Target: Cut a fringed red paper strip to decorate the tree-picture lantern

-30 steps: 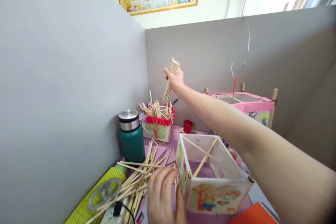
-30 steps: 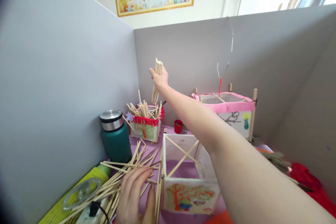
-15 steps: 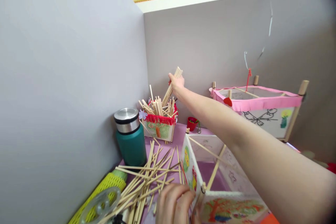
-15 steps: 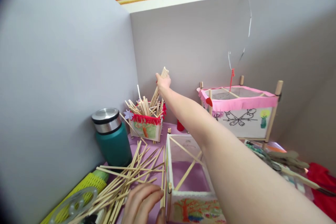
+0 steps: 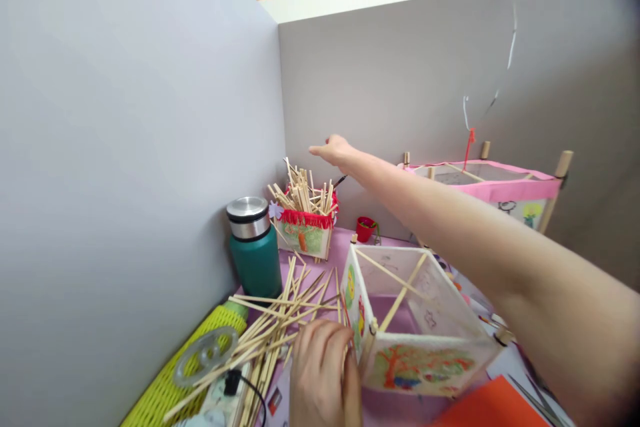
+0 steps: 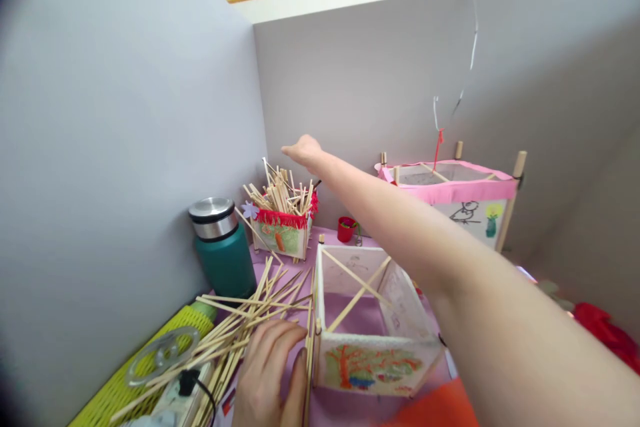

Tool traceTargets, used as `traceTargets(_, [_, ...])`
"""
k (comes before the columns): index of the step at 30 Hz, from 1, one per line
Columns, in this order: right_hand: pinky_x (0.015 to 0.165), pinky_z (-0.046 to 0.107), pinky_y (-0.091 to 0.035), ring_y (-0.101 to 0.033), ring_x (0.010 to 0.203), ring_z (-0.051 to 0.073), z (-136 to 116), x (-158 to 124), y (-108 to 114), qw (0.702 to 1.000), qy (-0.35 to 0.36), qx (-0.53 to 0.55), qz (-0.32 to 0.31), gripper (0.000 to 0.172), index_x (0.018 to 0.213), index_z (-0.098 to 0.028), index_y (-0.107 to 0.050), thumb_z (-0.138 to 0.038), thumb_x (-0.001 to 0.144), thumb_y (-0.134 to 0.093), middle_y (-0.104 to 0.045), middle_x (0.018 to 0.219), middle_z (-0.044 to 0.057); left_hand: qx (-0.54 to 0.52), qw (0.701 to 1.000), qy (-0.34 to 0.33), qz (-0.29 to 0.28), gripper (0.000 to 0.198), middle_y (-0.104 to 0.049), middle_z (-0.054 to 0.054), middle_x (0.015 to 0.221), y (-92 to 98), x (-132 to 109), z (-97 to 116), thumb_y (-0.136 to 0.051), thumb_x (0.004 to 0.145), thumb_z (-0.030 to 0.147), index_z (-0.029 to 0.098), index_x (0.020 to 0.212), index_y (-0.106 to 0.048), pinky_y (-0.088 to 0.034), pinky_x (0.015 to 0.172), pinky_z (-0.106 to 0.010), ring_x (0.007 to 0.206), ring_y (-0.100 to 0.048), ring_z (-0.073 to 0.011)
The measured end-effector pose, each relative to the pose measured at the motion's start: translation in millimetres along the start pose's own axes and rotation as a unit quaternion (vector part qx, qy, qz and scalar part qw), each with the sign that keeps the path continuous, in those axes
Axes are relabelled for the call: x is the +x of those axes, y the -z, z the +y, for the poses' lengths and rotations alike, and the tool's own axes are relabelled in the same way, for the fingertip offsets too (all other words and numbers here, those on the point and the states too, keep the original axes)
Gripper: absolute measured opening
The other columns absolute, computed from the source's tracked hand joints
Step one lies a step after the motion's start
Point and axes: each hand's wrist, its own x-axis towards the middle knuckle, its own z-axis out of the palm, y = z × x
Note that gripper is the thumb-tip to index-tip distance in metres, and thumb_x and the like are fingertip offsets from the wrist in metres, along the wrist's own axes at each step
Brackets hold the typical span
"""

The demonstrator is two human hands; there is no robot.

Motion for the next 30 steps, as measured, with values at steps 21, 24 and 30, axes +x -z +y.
traceTargets(21, [0.060, 0.030, -0.048, -0.066, 0.065, 0.018, -69, -289, 183, 0.909, 0.188, -0.369, -0.054, 0.019, 0.093, -0.028, -0.069, -0.036, 0.087, -0.053, -0.072, 0.081, 0.000, 0.201, 0.864, 0.198, -0.417, 0.025, -0.069, -0.014, 0.099, 6.3, 12, 31, -0.044, 0.079, 0.009, 0.015, 0.097, -0.060, -0.049, 0.075, -0.038, 0.092, -0.066, -0.0297])
traceTargets(24, [0.058, 0.030, -0.048, -0.067, 0.065, 0.018, -54, -298, 197, 0.917, 0.157, -0.366, -0.033, 0.018, 0.094, -0.030, -0.069, -0.038, 0.087, -0.054, -0.073, 0.081, -0.002, 0.191, 0.855, 0.206, -0.436, 0.025, -0.070, -0.015, 0.096, 0.1, 13, 27, -0.049, 0.076, 0.010, 0.015, 0.098, -0.060, -0.050, 0.073, -0.038, 0.090, -0.068, -0.0311])
traceTargets(30, [0.057, 0.030, -0.048, -0.068, 0.065, 0.019, -46, -311, 206, 0.930, 0.143, -0.339, 0.022, 0.014, 0.090, -0.031, -0.068, -0.036, 0.085, -0.056, -0.073, 0.081, -0.004, 0.193, 0.864, 0.238, -0.399, 0.027, -0.072, -0.016, 0.089, -9.8, 9, 20, -0.060, 0.068, 0.014, 0.014, 0.095, -0.062, -0.051, 0.067, -0.038, 0.084, -0.069, -0.0334])
